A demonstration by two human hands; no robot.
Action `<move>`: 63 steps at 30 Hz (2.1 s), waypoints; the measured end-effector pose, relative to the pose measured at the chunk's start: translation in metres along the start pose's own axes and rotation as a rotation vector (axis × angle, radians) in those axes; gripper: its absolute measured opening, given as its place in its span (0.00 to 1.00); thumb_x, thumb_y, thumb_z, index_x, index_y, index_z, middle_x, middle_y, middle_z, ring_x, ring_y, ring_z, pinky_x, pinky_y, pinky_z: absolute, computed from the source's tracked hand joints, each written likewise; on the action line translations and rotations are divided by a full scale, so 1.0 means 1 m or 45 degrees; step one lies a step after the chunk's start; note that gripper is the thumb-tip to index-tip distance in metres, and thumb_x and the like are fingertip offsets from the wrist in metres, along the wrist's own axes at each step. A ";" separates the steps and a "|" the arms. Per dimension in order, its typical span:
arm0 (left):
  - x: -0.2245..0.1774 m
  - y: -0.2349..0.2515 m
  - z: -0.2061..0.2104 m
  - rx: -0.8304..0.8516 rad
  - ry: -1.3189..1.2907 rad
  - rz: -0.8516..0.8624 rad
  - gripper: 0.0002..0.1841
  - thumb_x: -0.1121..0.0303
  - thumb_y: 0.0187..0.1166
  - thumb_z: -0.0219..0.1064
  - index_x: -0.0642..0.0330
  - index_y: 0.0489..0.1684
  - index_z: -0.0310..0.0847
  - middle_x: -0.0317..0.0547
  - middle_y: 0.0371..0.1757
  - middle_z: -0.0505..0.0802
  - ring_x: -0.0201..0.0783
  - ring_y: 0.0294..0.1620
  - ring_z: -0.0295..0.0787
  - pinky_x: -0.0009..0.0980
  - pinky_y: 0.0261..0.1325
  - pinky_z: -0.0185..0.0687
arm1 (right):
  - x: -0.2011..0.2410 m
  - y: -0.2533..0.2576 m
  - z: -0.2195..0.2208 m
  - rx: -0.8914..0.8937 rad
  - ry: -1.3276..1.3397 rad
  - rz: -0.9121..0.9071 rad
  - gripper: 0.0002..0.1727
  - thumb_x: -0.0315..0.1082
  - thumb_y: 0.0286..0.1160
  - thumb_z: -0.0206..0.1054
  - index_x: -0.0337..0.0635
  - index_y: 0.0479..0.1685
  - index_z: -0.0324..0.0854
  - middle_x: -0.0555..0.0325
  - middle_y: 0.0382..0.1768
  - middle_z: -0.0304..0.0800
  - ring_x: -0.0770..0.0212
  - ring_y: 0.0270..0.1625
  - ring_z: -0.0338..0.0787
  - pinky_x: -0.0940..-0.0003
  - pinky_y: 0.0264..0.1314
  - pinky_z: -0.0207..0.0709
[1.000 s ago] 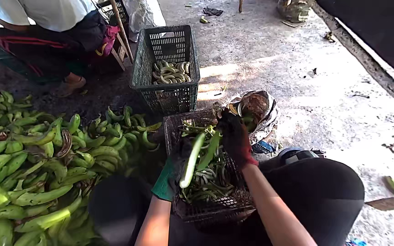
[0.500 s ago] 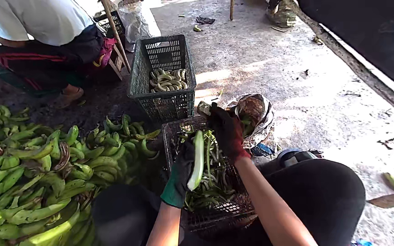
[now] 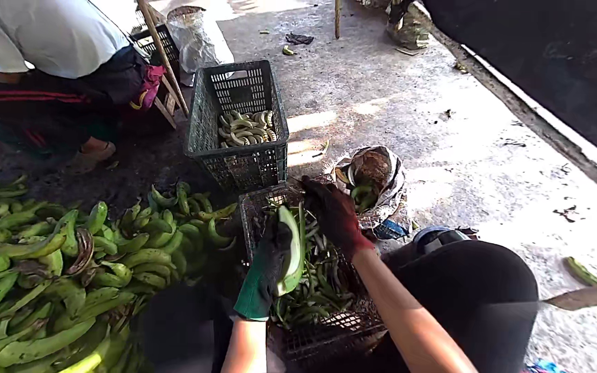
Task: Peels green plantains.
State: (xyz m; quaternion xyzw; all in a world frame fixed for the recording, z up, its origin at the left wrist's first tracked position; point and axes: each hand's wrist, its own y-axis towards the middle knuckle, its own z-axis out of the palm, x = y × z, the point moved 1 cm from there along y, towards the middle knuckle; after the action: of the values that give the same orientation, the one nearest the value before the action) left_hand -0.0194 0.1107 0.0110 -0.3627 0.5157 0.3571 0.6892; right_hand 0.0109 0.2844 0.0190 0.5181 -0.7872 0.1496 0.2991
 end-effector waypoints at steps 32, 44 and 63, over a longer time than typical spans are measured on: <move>-0.005 -0.011 -0.017 -0.057 -0.455 -0.096 0.18 0.66 0.91 0.48 0.64 0.71 0.73 0.45 0.50 0.92 0.32 0.46 0.91 0.30 0.49 0.90 | -0.011 -0.029 0.013 0.291 0.286 0.235 0.23 0.47 0.90 0.53 0.56 0.79 0.76 0.50 0.62 0.89 0.52 0.64 0.88 0.46 0.71 0.78; -0.003 -0.015 -0.022 -0.050 -0.724 -0.148 0.19 0.63 0.93 0.44 0.62 0.59 0.81 0.48 0.41 0.94 0.35 0.37 0.93 0.32 0.39 0.93 | -0.004 -0.039 0.034 0.089 0.614 0.253 0.21 0.39 0.90 0.54 0.47 0.76 0.79 0.53 0.57 0.91 0.60 0.55 0.90 0.58 0.60 0.83; -0.090 -0.063 -0.229 -0.715 1.269 0.279 0.30 0.54 0.83 0.65 0.54 0.84 0.70 0.49 0.70 0.88 0.40 0.66 0.87 0.44 0.70 0.83 | -0.031 -0.087 0.013 0.487 0.875 0.338 0.24 0.43 0.95 0.43 0.37 0.77 0.67 0.63 0.45 0.87 0.69 0.44 0.90 0.63 0.51 0.88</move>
State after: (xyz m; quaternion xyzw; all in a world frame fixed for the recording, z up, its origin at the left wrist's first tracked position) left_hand -0.0872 -0.1294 0.0601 -0.6004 0.6979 0.3354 0.1997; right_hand 0.0947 0.2633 -0.0170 0.3784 -0.6595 0.4948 0.4208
